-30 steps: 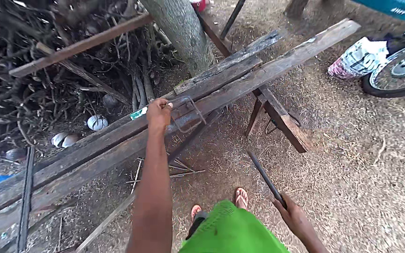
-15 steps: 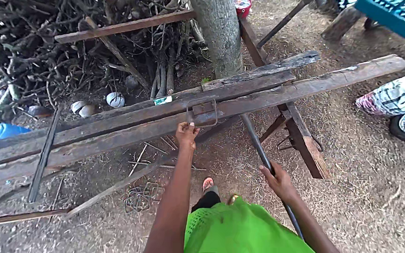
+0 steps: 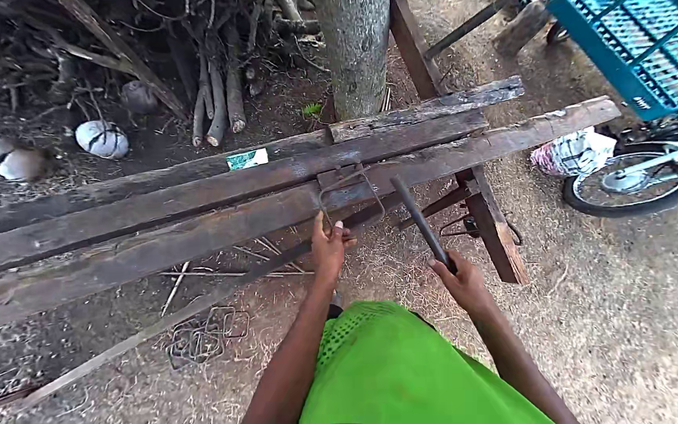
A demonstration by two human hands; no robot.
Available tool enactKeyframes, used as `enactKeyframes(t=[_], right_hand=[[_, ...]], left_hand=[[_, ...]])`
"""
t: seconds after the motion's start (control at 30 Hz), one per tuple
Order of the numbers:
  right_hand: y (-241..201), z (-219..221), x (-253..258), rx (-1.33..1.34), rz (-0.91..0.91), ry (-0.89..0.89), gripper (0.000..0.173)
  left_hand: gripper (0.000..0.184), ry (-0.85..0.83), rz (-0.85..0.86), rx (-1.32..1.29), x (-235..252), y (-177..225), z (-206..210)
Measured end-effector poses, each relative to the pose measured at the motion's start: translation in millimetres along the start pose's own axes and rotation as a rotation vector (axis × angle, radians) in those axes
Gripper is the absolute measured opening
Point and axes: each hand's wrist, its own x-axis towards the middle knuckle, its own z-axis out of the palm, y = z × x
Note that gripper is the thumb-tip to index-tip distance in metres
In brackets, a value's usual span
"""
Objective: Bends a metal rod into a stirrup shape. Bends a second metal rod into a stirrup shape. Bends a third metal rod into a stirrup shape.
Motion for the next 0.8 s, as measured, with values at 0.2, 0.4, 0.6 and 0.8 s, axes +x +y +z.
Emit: enactKeyframes(t=[0.2,0.4,0.6,0.8], right_hand=[[-1.8,6.7,19.3,0.172,0.003,-0.003,0.043],[10.0,-8.0,52.6,0.179,-0.035,-0.013,0.044],[16.8,-35.5,81.0,0.054,-0.106,-0.030,0.043],[27.8,-47.7,103.4,0.010,-0.163,-0.084,0.044]], left_hand=[[0.058,-0.001,0.059,0.109,16.8,14.8,-13.8],[0.058,0.017,-0.024,0.193,28.4,22.5,-9.3],[0.053,0.032,-0.025,0.677,27.2,29.1,0.7],[0.054,0.114,-0.017,1.018,31.9,39.1,7.0]])
